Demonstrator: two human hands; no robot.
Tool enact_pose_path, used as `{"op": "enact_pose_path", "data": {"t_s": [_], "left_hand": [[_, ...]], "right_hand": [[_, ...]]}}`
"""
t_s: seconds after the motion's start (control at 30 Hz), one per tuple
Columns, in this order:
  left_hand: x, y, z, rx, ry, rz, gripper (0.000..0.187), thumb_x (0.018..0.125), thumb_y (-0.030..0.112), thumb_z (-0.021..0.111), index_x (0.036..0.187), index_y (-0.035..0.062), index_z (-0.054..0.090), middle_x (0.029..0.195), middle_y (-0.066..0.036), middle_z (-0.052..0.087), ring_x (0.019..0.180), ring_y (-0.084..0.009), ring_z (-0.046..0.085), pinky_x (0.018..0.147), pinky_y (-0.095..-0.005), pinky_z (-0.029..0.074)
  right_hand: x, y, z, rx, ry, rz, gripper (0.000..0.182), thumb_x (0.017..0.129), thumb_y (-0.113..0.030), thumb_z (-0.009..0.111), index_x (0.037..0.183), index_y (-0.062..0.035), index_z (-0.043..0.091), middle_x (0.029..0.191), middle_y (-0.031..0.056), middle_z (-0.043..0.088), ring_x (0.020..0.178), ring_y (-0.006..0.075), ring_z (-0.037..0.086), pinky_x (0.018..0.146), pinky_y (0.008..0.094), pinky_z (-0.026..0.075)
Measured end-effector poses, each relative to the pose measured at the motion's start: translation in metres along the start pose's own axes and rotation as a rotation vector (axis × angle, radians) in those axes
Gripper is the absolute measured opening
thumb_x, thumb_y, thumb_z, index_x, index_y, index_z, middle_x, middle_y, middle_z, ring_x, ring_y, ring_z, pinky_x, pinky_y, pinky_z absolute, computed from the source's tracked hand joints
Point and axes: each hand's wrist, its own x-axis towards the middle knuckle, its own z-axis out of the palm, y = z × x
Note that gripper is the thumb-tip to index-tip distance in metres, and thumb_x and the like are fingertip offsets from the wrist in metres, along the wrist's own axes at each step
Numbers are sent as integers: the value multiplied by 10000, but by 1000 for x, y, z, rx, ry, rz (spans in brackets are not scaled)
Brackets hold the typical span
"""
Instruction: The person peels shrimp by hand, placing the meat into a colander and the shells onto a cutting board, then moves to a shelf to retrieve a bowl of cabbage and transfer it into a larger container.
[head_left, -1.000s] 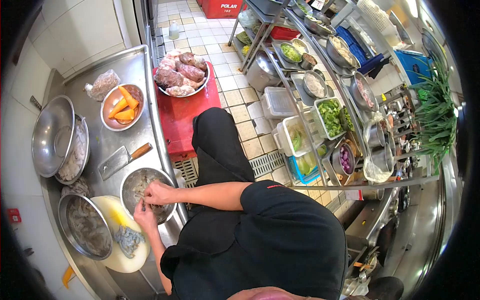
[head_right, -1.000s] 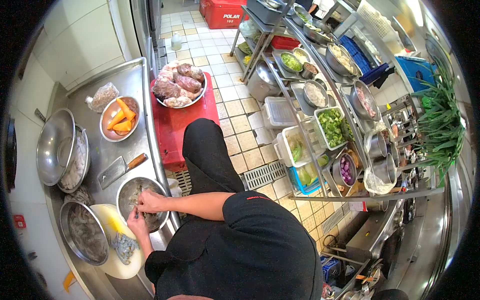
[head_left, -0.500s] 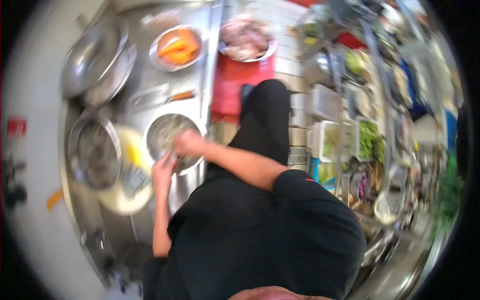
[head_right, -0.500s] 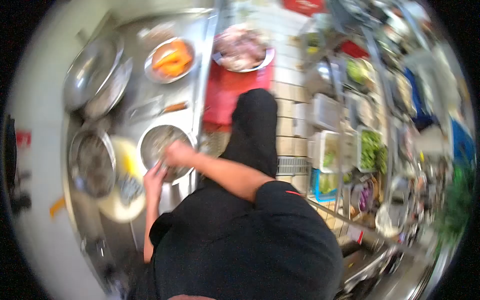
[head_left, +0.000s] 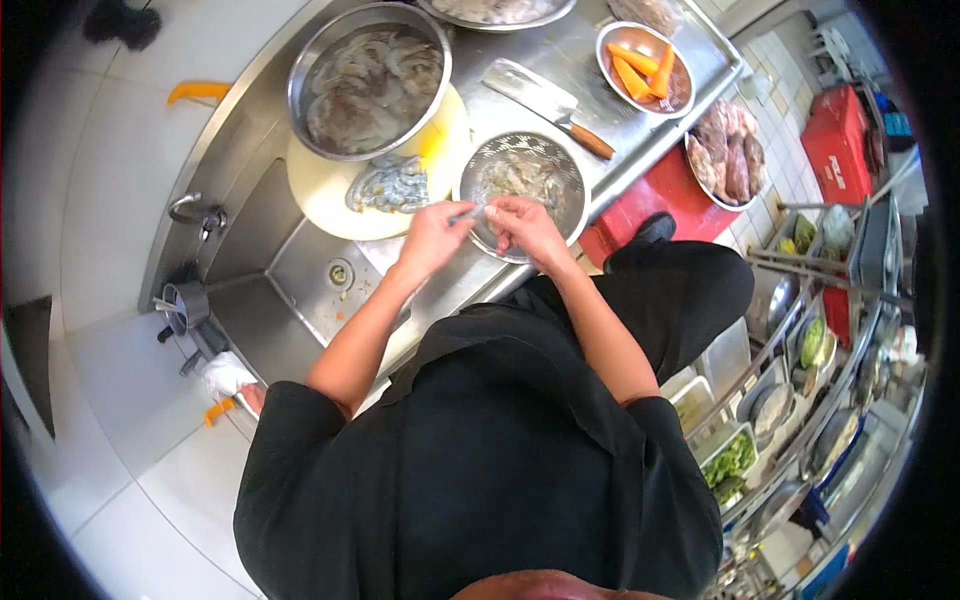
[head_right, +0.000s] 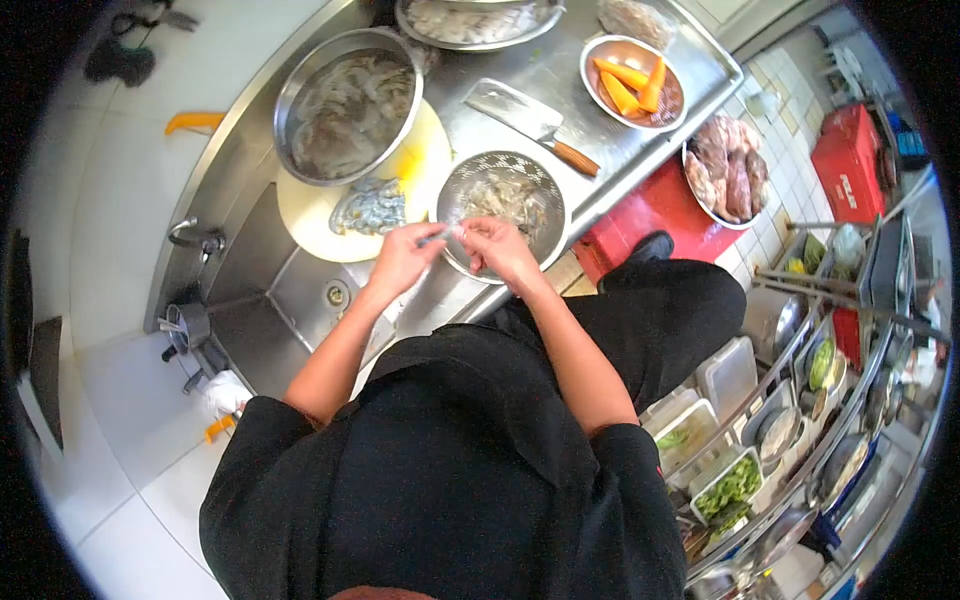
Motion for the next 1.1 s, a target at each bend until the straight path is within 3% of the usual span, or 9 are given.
{"op": "enact_pose_path", "data": {"t_s": [0.17, 0.37, 0.5, 0.63, 0.73, 0.87, 0.9, 1.03, 1.1], "left_hand": [[-6, 22, 8, 39, -21, -147, 218, 809, 126, 674, 988, 3, 695, 849, -185, 688, 700, -251, 649, 678, -362, 502], [-9, 11, -13, 87, 110, -29, 194, 824, 119, 659, 981, 11, 696, 911, -180, 681, 765, -269, 655, 725, -342, 509], [-6, 1, -50, 155, 315, -79, 209, 809, 160, 674, 979, 41, 701, 941, -161, 667, 867, -313, 625, 814, -389, 491], [23, -7, -98, 367, 451, 78, 221, 804, 196, 686, 976, 58, 709, 995, -147, 666, 998, -305, 583, 888, -385, 462], [66, -15, -125, 455, 466, 104, 245, 803, 231, 684, 981, 65, 710, 997, -156, 669, 1003, -323, 588, 891, -397, 469], [99, -12, -126, 638, 235, -95, 293, 796, 283, 671, 1002, 77, 708, 987, -182, 674, 973, -356, 618, 850, -440, 492], [105, -5, -122, 765, 197, -125, 340, 796, 316, 650, 1040, 84, 693, 980, -194, 674, 971, -363, 633, 821, -467, 502], [132, 6, -105, 875, 105, -251, 345, 811, 314, 610, 1060, 77, 634, 1091, -189, 649, 1020, -380, 614, 832, -487, 494], [146, -16, -104, 904, 77, -264, 334, 832, 291, 586, 1069, 57, 593, 1086, -200, 643, 1027, -392, 602, 833, -511, 485]], "right_hand": [[7, 16, -2, 227, 30, 54, 203, 918, -180, 634, 1021, -6, 618, 685, 4, 551, 538, 113, 498, 532, 275, 479], [1, 3, 0, 414, 99, -11, 180, 914, -136, 616, 991, 26, 623, 723, 62, 596, 580, 146, 581, 558, 270, 514], [2, -10, -16, 159, 236, -98, 171, 903, -136, 609, 946, 20, 662, 761, 105, 634, 725, 209, 656, 681, 346, 544], [1, -4, -28, -804, 393, -225, 153, 847, -73, 581, 859, -46, 732, 832, 150, 662, 735, 359, 640, 790, 423, 506], [4, 13, -35, -1148, 467, -831, 192, 785, -36, 567, 874, -59, 735, 823, 148, 667, 766, 382, 622, 792, 446, 504], [15, 27, -47, -1129, 449, -852, 132, 721, -41, 588, 800, -21, 692, 908, 180, 666, 822, 349, 618, 778, 449, 501], [22, 42, -52, -1156, 439, -632, 205, 735, -28, 565, 892, 5, 692, 1027, 213, 639, 951, 368, 600, 863, 457, 477], [32, 69, -52, -1277, 475, -422, 166, 730, -72, 566, 863, -15, 647, 906, 213, 625, 886, 373, 594, 794, 481, 482], [38, 78, -53, -1225, 471, -626, 104, 671, -113, 603, 731, -40, 644, 820, 151, 640, 842, 346, 610, 756, 451, 507]]}}
